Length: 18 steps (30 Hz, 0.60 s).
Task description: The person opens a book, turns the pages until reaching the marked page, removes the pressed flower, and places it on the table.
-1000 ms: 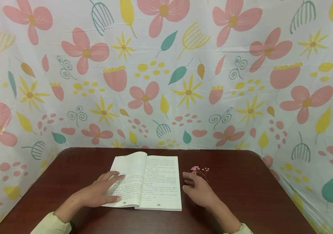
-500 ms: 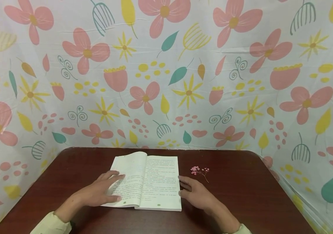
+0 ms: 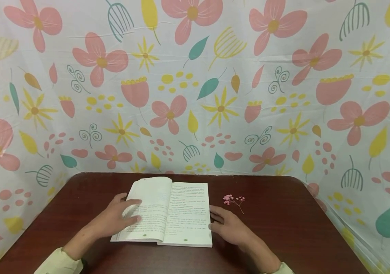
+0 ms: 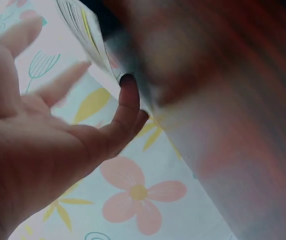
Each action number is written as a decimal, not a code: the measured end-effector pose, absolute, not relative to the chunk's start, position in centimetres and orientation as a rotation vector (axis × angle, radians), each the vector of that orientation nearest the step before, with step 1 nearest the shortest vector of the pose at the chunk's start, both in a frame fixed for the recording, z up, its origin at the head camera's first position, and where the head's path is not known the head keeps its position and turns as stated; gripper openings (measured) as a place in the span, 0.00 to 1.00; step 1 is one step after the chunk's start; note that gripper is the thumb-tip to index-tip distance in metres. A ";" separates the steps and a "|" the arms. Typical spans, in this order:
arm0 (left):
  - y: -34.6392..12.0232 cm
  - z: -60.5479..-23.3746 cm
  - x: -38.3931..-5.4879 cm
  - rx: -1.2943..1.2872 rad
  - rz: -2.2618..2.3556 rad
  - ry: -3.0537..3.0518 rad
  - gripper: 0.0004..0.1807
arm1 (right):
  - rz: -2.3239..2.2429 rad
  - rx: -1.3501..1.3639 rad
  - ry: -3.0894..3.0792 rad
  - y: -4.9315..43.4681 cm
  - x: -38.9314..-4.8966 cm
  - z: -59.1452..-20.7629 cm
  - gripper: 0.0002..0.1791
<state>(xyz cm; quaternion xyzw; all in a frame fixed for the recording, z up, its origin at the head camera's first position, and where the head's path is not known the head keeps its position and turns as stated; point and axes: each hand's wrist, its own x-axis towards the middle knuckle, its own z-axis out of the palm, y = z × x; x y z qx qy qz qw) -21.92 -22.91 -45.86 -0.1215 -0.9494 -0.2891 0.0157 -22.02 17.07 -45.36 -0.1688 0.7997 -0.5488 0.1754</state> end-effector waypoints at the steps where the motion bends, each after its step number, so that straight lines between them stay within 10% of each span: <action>1: -23.0 -45.9 -22.1 -0.330 -0.923 -2.934 0.36 | -1.561 -0.477 2.259 17.1 -22.0 -45.4 0.34; 18: -23.8 -44.4 -23.0 0.171 -2.088 -2.434 0.53 | -1.569 -0.434 2.243 17.2 -22.0 -45.3 0.35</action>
